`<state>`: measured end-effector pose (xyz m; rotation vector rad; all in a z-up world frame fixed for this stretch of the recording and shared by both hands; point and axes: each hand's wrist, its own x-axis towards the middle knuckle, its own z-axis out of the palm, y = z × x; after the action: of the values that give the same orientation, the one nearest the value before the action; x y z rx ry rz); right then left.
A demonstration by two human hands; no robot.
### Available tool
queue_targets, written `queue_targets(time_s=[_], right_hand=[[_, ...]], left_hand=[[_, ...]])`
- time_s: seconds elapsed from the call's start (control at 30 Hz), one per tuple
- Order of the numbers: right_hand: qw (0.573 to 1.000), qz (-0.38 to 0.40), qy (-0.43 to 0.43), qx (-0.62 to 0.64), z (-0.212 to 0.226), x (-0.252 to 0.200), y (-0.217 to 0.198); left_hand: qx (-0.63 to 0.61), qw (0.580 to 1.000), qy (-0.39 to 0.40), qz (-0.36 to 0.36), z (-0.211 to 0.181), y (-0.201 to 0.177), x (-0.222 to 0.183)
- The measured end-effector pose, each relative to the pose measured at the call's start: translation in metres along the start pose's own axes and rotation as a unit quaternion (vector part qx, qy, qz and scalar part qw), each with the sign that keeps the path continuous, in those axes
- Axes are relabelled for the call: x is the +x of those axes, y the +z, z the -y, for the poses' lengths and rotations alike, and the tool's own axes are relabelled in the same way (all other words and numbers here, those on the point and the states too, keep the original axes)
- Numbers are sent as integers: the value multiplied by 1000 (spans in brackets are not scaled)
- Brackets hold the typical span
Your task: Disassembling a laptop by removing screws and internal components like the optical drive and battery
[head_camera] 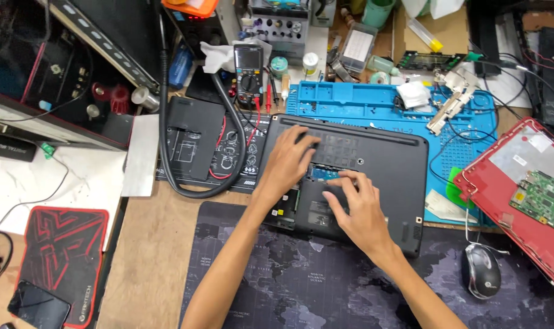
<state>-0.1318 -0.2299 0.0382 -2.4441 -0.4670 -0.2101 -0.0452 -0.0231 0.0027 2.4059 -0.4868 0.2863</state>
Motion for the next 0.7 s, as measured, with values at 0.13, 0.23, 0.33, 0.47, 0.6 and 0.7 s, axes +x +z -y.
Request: queue_targets(time_s=[0.13,0.23,0.33,0.47,0.6,0.7], right_hand=[[997,47,-17,-66,14,7,9],[993,48,-26,-105,7,4,14],[988,34,-46,-145,2,1,20],[986,26,-51,-156,2,1,21],[987,30,-45,-148,4,0,20],[988,19,-50,-145,3,1,23]], left_hand=[[75,993,-60,-72,21,-38,-23],[47,983,-136,-114,36,-59,-38],[62,969,-196,-135,42,-68,-50],[118,946,-245,-178,63,-66,-62],[235,897,-300,-224,83,-60,-73],[264,877,-324,-236,87,-55,-76]])
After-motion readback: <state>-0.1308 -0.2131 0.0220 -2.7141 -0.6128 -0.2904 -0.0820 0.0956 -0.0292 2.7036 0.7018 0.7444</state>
